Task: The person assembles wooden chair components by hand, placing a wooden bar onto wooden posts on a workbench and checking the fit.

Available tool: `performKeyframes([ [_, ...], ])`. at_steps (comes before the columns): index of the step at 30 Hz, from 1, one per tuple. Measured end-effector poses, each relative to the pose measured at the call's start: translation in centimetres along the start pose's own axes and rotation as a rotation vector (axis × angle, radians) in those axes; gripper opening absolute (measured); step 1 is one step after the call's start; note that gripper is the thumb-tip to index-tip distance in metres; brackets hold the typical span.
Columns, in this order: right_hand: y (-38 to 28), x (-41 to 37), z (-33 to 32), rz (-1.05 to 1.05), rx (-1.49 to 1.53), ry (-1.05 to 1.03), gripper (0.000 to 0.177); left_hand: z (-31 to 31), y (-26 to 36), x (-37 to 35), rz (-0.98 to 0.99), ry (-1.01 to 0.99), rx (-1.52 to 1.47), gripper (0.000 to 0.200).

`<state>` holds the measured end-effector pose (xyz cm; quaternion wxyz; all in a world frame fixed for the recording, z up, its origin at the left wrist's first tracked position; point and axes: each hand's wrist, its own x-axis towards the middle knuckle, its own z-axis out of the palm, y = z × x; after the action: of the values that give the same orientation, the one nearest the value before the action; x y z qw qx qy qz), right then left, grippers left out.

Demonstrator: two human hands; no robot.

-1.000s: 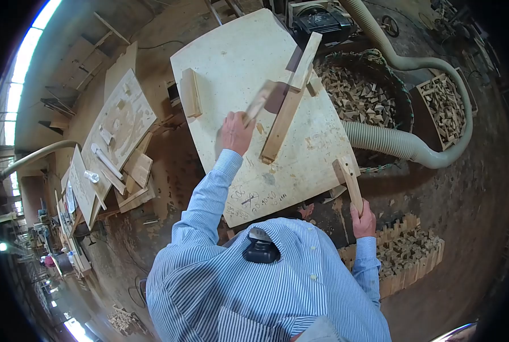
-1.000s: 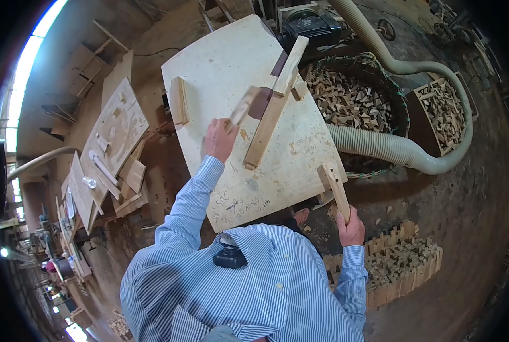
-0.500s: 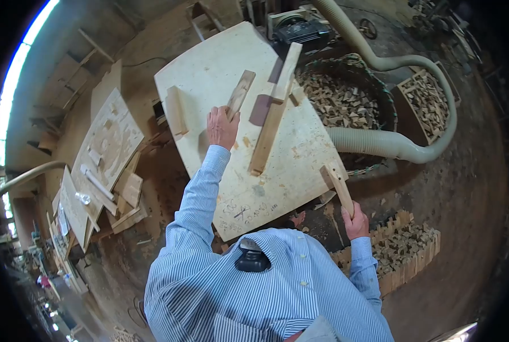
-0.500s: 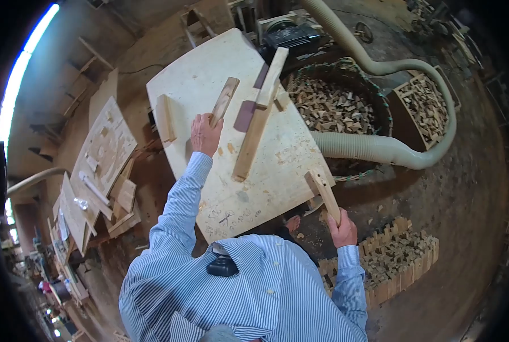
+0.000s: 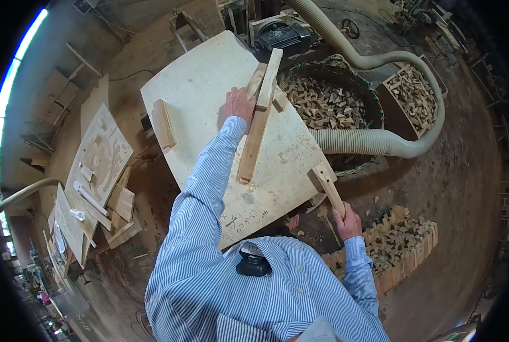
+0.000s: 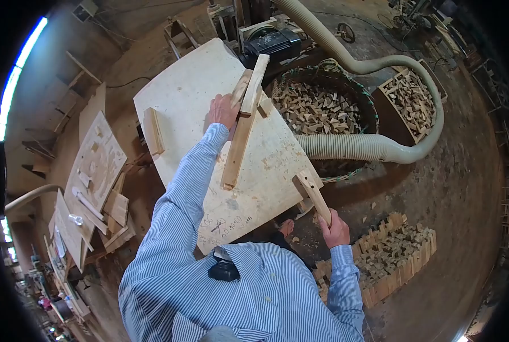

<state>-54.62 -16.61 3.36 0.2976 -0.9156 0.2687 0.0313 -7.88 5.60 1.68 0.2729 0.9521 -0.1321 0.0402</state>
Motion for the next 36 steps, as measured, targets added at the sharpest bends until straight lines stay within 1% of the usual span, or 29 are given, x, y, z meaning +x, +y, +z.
performKeyframes([
  [2, -0.3, 0.1, -0.2, -0.003, -0.004, -0.012, 0.044, 0.1, -0.1, 0.3, -0.024, -0.027, 0.002, 0.043],
  [4, -0.2, 0.1, -0.2, -0.007, 0.001, -0.009, 0.044, 0.3, -0.7, 0.7, -0.031, -0.055, -0.091, 0.049],
  [5, -0.2, 0.1, -0.2, -0.01, 0.002, -0.005, 0.044, 0.7, -1.2, 1.2, -0.03, -0.054, -0.086, 0.049],
  [7, -0.1, 0.1, -0.2, -0.006, 0.009, -0.012, 0.045, 1.5, -2.1, 2.3, -0.079, -0.031, -0.211, 0.049],
  [9, 0.0, 0.1, -0.2, -0.004, 0.013, -0.019, 0.045, 3.0, -3.4, 3.3, -0.079, -0.047, -0.21, 0.048],
  [14, 0.2, 0.1, 0.0, 0.0, -0.006, -0.026, 0.047, 3.5, -2.4, 4.5, -0.12, -0.11, -0.204, 0.045],
  [16, 0.2, 0.0, 0.0, -0.004, -0.008, -0.026, 0.046, 4.1, -2.1, 4.8, -0.083, -0.007, -0.195, 0.042],
  [17, 0.1, 0.1, 0.0, -0.01, -0.011, -0.023, 0.046, 4.3, -1.9, 5.0, -0.083, -0.01, -0.19, 0.042],
  [19, -0.2, 0.2, -0.3, -0.007, -0.012, -0.047, 0.045, 4.4, -2.0, 5.0, -0.146, -0.031, -0.211, 0.04],
  [24, -0.8, 0.8, -0.3, 0.011, -0.014, -0.086, 0.043, 4.2, -1.8, 5.1, -0.165, -0.015, -0.23, 0.039],
  [26, -1.0, 1.3, -0.2, -0.007, 0.006, -0.08, 0.044, 4.2, -2.2, 5.7, -0.172, -0.011, -0.228, 0.038],
  [28, -1.3, 1.9, 0.0, -0.005, 0.01, -0.085, 0.044, 4.2, -2.6, 6.4, -0.138, -0.006, -0.225, 0.039],
  [36, -4.0, 5.1, 1.0, 0.006, -0.008, -0.096, 0.045, 4.1, -4.8, 10.7, -0.159, -0.025, -0.254, 0.04],
])
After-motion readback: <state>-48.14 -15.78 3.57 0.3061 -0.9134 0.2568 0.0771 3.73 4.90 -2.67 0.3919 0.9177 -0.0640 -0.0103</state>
